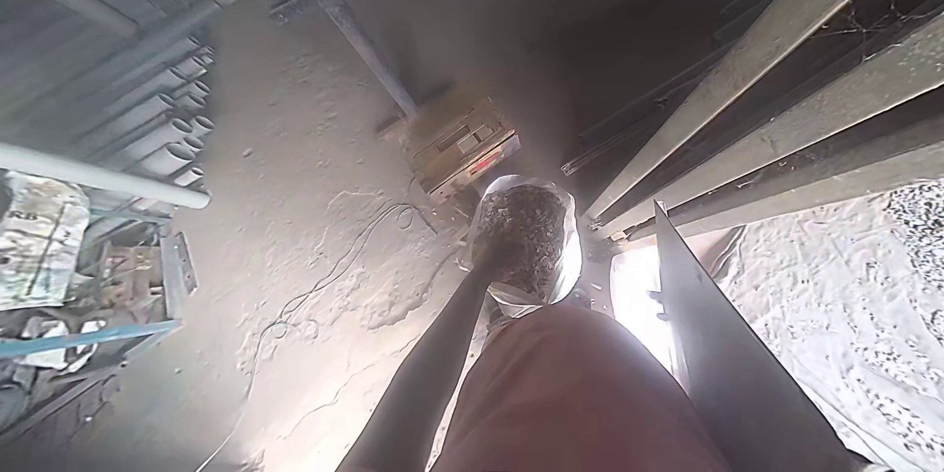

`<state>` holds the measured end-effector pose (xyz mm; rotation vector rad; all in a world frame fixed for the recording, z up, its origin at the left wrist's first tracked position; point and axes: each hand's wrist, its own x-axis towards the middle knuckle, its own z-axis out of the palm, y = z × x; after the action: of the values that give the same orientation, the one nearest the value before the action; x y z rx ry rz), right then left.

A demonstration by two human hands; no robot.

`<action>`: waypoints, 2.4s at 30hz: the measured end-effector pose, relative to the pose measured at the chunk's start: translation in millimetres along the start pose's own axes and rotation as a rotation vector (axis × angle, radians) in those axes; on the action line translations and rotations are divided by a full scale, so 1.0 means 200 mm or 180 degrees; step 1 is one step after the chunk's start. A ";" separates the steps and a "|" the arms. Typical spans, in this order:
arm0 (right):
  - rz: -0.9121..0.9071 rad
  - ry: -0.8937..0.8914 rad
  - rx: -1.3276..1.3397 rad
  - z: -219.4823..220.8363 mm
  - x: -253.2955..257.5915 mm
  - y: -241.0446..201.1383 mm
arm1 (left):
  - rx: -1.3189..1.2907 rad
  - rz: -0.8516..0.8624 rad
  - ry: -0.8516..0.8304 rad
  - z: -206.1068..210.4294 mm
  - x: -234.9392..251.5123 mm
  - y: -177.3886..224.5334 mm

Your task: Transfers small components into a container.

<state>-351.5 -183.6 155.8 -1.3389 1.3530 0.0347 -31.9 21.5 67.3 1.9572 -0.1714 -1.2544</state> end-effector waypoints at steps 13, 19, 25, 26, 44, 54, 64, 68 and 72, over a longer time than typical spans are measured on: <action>-0.0165 -0.0084 0.0217 -0.06 0.15 0.21 | -0.0963 0.0351 0.0302 -0.06 -0.08 0.05; -0.0385 -0.0075 -0.0057 -0.03 0.13 0.21 | -0.1123 0.0385 0.0315 -0.07 -0.13 0.02; -0.0332 0.0184 -0.0090 0.08 -0.14 0.05 | -0.1375 0.0575 0.0133 -0.15 -0.15 0.00; -0.0312 0.0219 -0.0124 0.10 -0.21 0.02 | -0.1444 0.0594 0.0103 -0.17 -0.16 -0.01; -0.0079 0.0171 -0.1669 -0.16 -0.05 0.57 | -0.0841 0.1108 -0.0530 -0.14 -0.34 0.45; -0.0888 0.0056 -0.2358 -0.49 0.26 0.32 | 0.2698 0.3427 -0.2444 0.80 -1.02 0.74; -0.0900 0.0289 -0.1820 -0.59 0.27 0.28 | 0.0776 0.3148 -0.0356 0.36 -0.65 0.68; -0.0560 0.0629 -0.1476 -0.62 0.20 0.40 | 0.1556 0.0908 0.0095 0.06 -0.22 0.22; -0.0258 0.1002 -0.1227 -0.60 0.02 0.51 | 0.2230 0.0266 0.0248 -0.05 0.15 -0.15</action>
<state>-498.0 -232.5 127.2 -1.7784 1.6094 0.0317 -16.7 33.0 28.2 2.5452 -0.7258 -1.1490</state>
